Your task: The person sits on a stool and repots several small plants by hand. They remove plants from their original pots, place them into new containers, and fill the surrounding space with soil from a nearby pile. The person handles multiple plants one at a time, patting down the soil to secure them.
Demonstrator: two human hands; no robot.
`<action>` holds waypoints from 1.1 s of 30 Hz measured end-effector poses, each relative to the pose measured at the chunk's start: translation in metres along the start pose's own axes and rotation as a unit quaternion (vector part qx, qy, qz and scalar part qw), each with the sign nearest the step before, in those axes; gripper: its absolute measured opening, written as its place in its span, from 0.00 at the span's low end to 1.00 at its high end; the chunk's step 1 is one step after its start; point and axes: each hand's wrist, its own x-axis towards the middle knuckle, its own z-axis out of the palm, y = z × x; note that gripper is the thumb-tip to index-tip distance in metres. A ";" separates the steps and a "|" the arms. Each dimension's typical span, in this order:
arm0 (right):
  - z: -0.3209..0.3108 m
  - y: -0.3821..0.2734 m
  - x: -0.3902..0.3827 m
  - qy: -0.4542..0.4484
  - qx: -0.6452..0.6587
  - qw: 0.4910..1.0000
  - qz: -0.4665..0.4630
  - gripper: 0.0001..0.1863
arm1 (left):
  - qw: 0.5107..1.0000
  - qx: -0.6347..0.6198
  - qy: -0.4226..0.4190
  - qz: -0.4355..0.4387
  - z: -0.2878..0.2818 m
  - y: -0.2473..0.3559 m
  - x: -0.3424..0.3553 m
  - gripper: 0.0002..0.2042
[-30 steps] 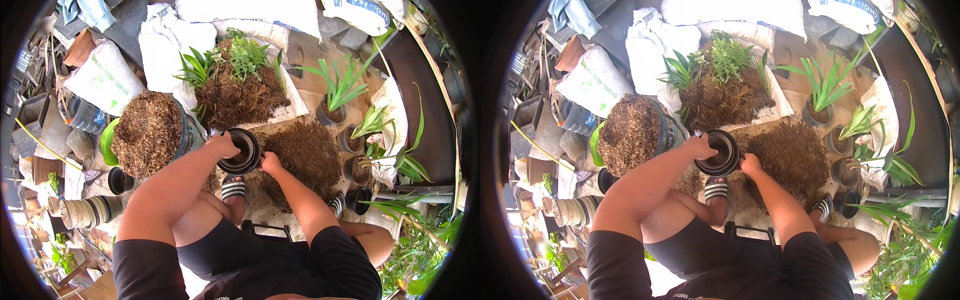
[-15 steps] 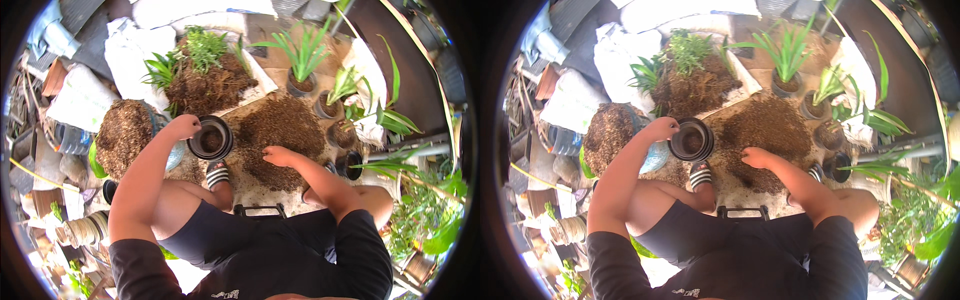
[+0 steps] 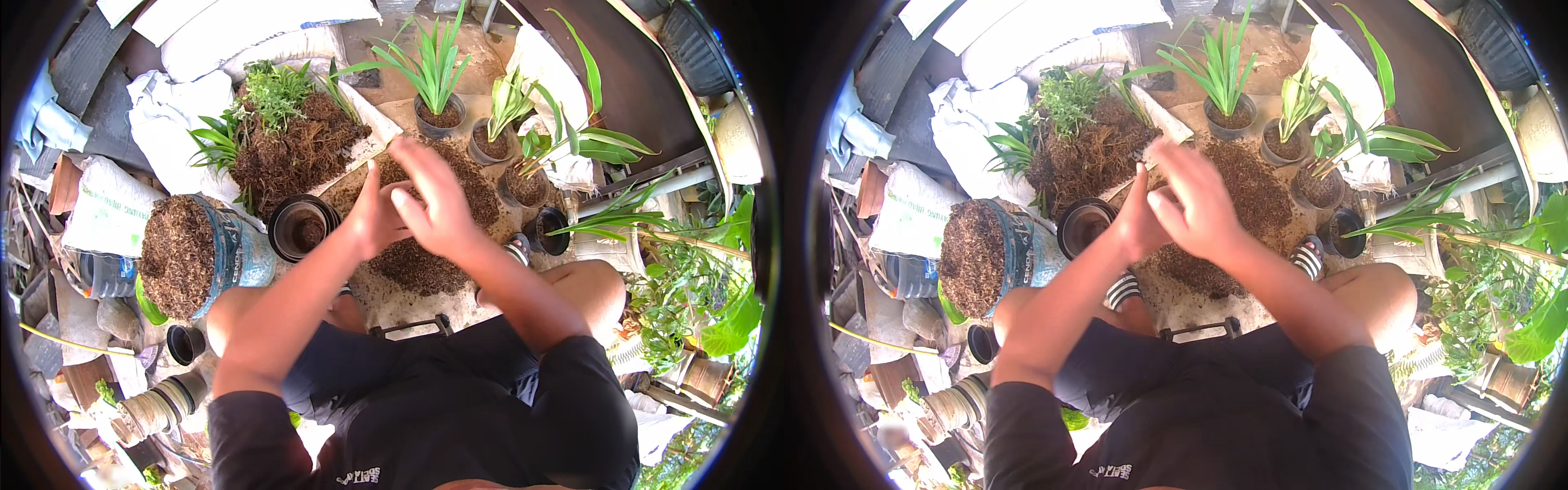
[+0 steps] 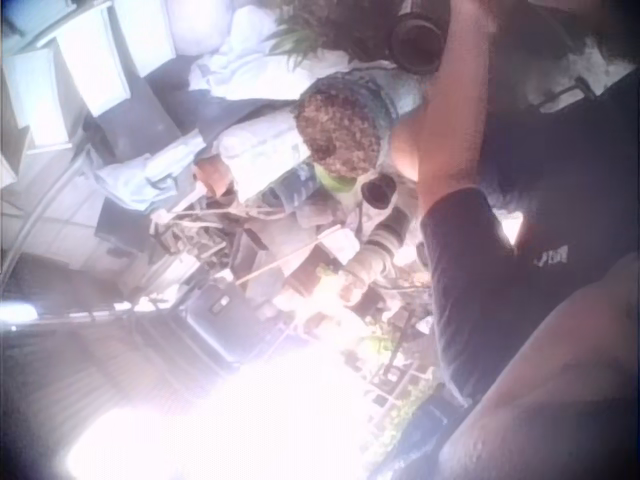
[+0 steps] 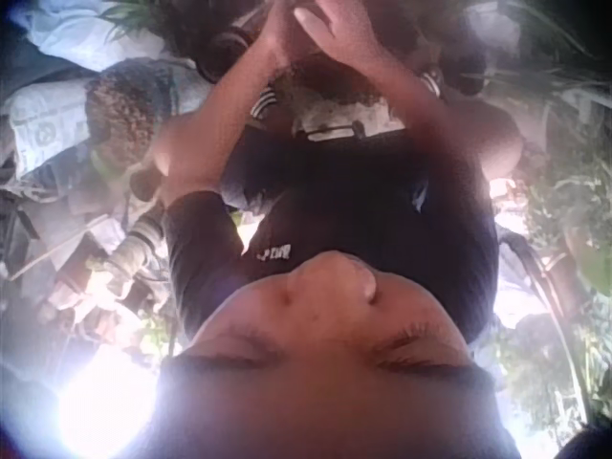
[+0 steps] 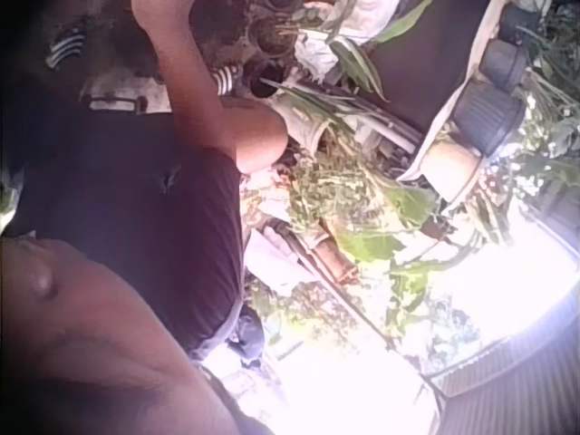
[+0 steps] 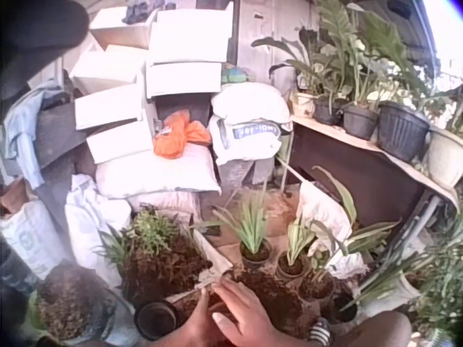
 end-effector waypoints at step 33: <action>-0.099 0.037 -0.118 -0.315 0.076 0.841 0.434 0.22 | 0.642 0.684 0.337 0.077 -0.286 0.170 0.064 0.24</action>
